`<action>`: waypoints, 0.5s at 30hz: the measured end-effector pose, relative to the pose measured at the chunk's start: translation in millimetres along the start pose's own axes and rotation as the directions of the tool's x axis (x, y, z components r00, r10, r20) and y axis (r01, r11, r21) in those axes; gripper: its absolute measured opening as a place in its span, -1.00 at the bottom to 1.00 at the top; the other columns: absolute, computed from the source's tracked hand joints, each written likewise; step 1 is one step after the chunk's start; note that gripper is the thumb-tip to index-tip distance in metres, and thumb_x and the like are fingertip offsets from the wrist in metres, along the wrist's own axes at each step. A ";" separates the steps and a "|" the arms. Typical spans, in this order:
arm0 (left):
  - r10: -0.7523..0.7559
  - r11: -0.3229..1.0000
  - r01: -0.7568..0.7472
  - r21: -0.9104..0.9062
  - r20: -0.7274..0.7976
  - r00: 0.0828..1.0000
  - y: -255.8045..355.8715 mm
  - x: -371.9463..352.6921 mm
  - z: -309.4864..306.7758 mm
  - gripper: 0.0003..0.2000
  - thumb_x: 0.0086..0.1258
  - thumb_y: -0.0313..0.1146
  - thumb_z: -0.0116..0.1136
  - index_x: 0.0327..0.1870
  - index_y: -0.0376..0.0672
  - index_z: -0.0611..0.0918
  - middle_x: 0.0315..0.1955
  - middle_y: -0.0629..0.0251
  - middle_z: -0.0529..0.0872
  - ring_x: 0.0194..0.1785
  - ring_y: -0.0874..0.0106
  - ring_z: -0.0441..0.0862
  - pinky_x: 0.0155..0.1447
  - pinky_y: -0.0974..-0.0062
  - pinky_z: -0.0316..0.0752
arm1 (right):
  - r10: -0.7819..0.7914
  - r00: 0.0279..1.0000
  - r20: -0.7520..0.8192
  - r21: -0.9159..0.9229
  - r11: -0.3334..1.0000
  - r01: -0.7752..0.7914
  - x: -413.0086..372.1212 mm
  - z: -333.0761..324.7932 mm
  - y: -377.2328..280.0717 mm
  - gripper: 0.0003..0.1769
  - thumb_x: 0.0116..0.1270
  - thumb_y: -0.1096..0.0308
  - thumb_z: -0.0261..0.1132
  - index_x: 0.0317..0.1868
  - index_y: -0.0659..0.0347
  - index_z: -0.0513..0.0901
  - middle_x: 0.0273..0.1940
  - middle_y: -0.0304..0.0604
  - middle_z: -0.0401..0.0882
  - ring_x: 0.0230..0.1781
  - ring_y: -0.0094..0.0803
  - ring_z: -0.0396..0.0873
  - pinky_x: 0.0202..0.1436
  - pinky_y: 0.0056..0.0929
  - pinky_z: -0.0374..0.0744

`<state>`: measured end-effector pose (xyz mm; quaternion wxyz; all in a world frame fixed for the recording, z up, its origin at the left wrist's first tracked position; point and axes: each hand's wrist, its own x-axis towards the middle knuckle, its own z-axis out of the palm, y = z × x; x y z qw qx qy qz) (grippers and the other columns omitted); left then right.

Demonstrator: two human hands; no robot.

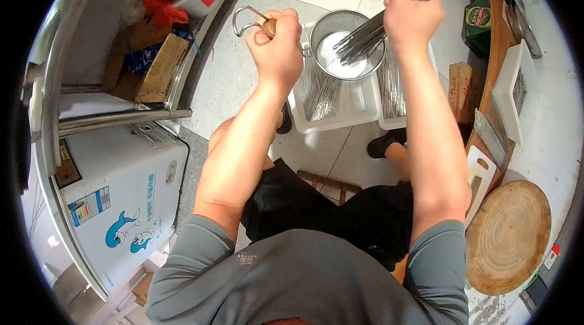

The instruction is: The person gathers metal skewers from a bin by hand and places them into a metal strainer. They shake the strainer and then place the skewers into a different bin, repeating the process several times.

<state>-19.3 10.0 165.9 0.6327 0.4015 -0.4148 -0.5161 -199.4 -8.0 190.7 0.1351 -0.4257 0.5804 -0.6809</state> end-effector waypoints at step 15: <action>-0.106 0.993 0.102 0.061 0.066 0.992 -8.0 -11.0 -1.9 -0.81 0.31 -0.41 0.12 -0.53 -0.20 0.46 -0.68 0.42 0.47 -0.64 0.66 0.31 -0.61 0.61 0.21 | 0.221 0.970 0.099 -0.036 0.975 -0.219 -62.3 -0.7 52.9 -0.81 0.20 0.37 0.40 -0.41 0.30 0.59 -0.49 -0.30 0.61 -0.47 -0.58 0.52 -0.31 -0.54 0.51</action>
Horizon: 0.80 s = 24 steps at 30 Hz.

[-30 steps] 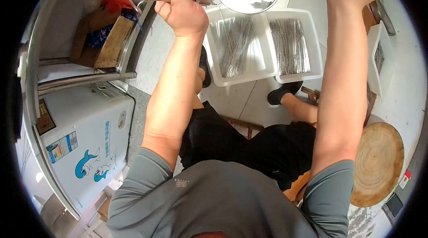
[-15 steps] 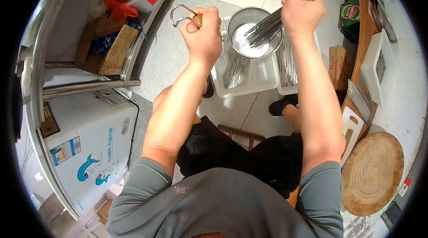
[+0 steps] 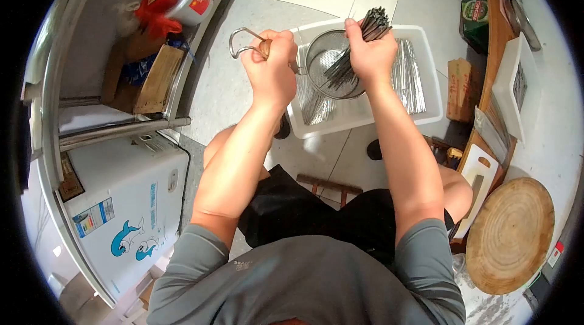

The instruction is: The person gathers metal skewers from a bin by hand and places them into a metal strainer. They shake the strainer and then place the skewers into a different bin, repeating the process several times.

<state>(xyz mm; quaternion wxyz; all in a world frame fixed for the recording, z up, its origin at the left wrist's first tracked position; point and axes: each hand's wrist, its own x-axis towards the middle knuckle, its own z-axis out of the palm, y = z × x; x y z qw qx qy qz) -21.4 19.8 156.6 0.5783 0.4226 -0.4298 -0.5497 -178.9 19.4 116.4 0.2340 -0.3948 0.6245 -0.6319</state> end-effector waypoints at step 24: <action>-0.014 1.000 0.011 0.021 0.134 0.991 -8.7 -12.8 11.7 -0.73 0.24 -0.53 0.17 -0.67 -0.20 0.42 -0.76 0.61 0.37 -0.63 0.79 0.21 -0.56 0.70 0.07 | 0.262 0.965 -0.033 0.207 0.946 -0.249 11.8 -1.4 50.2 -0.82 0.19 0.40 0.36 -0.31 0.34 0.56 -0.48 -0.26 0.60 -0.45 -0.54 0.57 -0.31 -0.53 0.54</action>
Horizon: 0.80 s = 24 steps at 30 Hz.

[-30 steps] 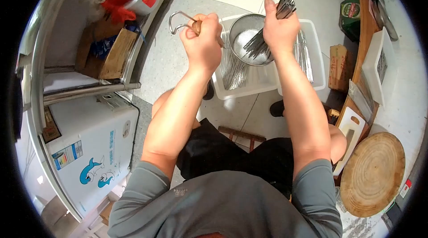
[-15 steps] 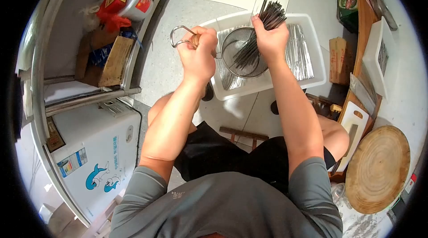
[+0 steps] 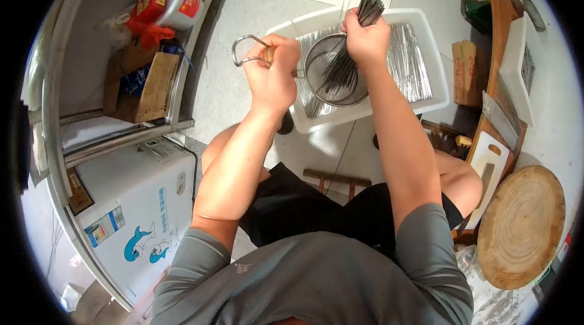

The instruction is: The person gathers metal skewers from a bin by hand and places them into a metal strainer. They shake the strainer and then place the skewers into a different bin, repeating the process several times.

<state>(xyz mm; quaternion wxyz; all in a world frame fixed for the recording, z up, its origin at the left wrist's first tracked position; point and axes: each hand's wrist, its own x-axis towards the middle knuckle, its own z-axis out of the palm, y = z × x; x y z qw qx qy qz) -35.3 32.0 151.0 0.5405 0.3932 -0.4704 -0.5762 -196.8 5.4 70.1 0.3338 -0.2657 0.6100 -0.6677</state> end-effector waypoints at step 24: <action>0.077 0.987 -0.080 0.137 0.024 0.997 -14.4 1.7 5.5 -0.67 0.17 -0.49 0.20 -0.71 -0.22 0.30 -0.80 0.48 0.27 -0.62 0.68 0.14 -0.57 0.59 0.11 | -0.089 0.992 -0.086 -0.388 0.920 0.049 1.2 14.0 8.0 -0.46 0.12 0.19 0.45 -0.08 0.40 0.44 -0.21 0.00 0.64 -0.24 -0.24 0.61 -0.01 -0.34 0.53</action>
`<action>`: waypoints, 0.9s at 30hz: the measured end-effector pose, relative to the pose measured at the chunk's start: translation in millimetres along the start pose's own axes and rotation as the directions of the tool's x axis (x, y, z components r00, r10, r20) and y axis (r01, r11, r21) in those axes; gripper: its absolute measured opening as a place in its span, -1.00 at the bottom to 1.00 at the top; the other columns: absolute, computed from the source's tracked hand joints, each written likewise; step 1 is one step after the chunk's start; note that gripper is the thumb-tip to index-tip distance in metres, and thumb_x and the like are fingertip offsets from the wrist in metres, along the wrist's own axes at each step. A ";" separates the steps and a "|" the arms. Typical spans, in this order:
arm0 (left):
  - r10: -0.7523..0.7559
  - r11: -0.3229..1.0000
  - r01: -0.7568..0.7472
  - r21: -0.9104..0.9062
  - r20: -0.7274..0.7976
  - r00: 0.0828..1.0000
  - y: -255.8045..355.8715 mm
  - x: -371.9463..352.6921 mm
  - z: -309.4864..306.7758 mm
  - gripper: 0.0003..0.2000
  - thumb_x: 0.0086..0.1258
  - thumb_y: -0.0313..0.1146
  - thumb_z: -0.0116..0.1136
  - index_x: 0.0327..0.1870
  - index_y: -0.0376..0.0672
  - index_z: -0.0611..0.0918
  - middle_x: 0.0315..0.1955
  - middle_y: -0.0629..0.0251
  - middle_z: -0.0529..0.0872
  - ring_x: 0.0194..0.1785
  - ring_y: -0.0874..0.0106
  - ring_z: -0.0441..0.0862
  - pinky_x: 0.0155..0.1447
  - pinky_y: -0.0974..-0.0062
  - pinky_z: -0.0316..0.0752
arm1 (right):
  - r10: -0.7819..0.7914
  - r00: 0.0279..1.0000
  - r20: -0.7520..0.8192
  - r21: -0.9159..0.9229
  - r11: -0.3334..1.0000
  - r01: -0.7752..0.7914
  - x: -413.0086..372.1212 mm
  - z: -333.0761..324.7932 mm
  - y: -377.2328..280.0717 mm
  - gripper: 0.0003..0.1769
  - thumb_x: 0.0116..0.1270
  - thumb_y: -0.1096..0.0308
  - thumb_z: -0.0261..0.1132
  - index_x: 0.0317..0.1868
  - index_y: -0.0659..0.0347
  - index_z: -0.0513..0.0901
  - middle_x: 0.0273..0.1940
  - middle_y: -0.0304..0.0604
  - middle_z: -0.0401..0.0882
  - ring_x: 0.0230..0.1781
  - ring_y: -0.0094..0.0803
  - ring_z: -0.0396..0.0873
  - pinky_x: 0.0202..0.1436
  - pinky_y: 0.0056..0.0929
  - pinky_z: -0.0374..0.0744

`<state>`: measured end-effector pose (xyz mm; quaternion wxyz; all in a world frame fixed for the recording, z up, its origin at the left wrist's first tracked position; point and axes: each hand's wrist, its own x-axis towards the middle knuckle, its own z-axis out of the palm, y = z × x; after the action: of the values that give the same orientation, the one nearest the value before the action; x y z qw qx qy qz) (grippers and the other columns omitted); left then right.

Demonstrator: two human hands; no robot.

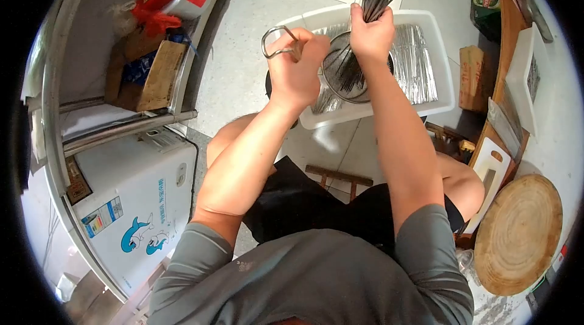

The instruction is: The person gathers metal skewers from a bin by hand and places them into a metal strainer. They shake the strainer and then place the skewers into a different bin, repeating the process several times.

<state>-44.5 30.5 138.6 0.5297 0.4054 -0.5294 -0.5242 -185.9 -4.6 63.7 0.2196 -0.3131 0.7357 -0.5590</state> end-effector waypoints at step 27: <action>-0.032 0.999 0.033 -0.004 0.103 0.994 0.9 -0.5 -11.6 -0.79 0.28 -0.54 0.14 -0.60 -0.20 0.49 -0.66 0.60 0.44 -0.54 0.77 0.29 -0.46 0.71 0.15 | -0.020 0.998 -0.061 0.129 0.991 0.028 -4.5 -14.7 -7.9 -0.77 0.21 0.37 0.35 -0.30 0.38 0.52 -0.50 -0.19 0.59 -0.52 -0.50 0.56 -0.34 -0.50 0.55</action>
<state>-32.8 29.7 138.2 0.4942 0.3850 -0.5479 -0.5544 -191.0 7.2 75.3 0.2108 -0.2903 0.7003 -0.6171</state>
